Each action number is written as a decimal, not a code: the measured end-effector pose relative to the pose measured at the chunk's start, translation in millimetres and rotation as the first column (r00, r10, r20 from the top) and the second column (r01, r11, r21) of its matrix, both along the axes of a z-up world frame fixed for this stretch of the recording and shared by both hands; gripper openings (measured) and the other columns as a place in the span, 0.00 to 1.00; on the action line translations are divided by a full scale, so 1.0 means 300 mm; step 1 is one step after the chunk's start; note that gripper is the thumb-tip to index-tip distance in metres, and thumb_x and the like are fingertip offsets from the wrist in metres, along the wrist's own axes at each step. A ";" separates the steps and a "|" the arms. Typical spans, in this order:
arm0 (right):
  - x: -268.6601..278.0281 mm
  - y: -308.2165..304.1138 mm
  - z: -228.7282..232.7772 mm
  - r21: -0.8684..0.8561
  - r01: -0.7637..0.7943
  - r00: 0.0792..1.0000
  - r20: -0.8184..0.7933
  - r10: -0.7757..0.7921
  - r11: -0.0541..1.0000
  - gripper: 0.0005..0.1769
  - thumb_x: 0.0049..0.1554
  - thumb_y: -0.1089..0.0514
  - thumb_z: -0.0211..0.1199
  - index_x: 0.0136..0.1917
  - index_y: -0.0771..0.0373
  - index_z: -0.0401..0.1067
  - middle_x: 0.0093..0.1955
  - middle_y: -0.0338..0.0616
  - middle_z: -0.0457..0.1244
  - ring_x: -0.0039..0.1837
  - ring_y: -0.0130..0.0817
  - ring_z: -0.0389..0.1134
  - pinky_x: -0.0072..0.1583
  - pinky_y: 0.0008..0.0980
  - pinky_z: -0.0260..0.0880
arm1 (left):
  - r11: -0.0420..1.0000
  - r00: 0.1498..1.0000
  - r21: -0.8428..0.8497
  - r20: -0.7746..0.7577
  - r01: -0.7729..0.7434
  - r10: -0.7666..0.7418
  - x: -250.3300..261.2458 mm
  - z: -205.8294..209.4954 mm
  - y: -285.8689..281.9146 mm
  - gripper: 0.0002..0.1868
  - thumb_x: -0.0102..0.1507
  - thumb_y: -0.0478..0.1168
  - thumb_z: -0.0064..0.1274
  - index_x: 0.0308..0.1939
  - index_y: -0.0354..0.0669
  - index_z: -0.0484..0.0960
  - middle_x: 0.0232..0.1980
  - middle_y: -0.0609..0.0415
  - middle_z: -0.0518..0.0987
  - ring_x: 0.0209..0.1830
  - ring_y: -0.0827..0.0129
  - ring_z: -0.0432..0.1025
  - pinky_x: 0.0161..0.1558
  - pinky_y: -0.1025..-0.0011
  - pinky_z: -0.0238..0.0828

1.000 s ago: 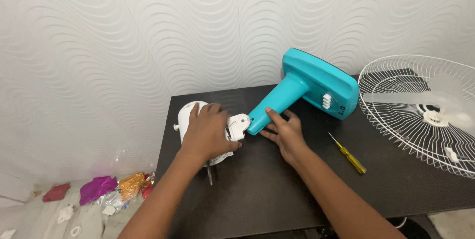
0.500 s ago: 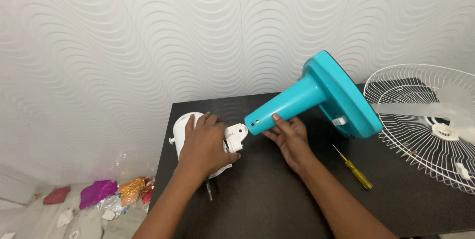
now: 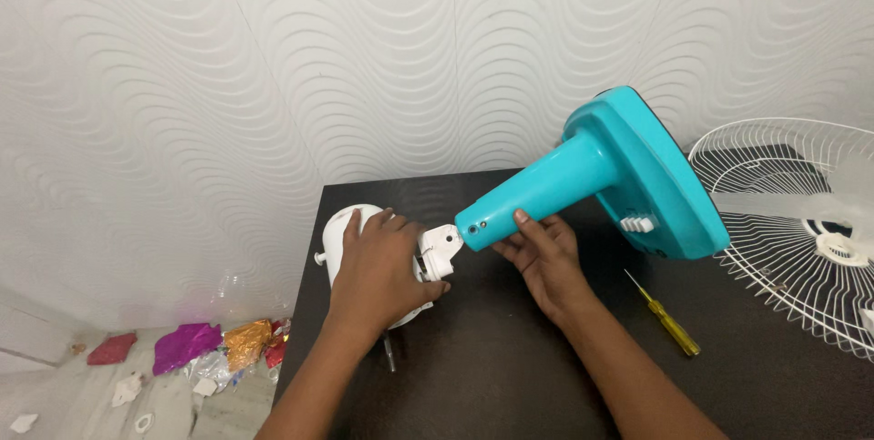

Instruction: The person attaches the white motor housing to the teal fan stand and secures it with screws using a yellow screwdriver. The person then picks up the fan blade assembly, preparing to install it.

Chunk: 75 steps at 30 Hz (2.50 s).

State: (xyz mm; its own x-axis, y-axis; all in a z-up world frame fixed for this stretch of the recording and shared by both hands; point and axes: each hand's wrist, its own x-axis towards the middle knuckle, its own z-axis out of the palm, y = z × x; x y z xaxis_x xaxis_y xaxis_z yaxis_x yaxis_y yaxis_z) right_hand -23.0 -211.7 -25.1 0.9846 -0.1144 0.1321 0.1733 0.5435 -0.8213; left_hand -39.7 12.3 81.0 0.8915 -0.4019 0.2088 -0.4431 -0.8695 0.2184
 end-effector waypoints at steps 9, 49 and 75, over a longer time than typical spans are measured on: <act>-0.011 0.024 0.007 0.058 -0.113 0.993 0.023 0.112 0.992 0.19 0.60 0.51 0.64 0.60 0.63 0.65 0.57 0.48 0.68 0.61 0.39 0.71 0.65 0.49 0.72 | 0.995 0.998 -0.095 0.060 0.023 -0.017 0.006 -0.034 0.019 0.41 0.38 0.48 0.76 0.50 0.37 0.73 0.53 0.45 0.73 0.64 0.50 0.64 0.73 0.41 0.40; -0.011 0.099 0.017 0.055 -0.170 0.985 0.022 0.169 0.984 0.20 0.57 0.52 0.66 0.59 0.59 0.67 0.58 0.43 0.66 0.63 0.36 0.69 0.64 0.47 0.72 | 0.992 0.999 -0.129 0.028 -0.013 0.017 -0.010 -0.018 0.029 0.38 0.40 0.46 0.75 0.49 0.38 0.76 0.51 0.44 0.78 0.67 0.49 0.65 0.74 0.43 0.41; -0.029 0.101 0.037 -0.026 -0.172 0.984 0.042 0.173 0.985 0.27 0.58 0.47 0.64 0.63 0.64 0.65 0.62 0.49 0.67 0.65 0.41 0.70 0.67 0.51 0.71 | 0.974 0.999 -0.226 0.041 0.000 0.009 -0.022 -0.008 0.036 0.40 0.40 0.43 0.75 0.55 0.46 0.75 0.47 0.47 0.78 0.61 0.51 0.67 0.73 0.49 0.47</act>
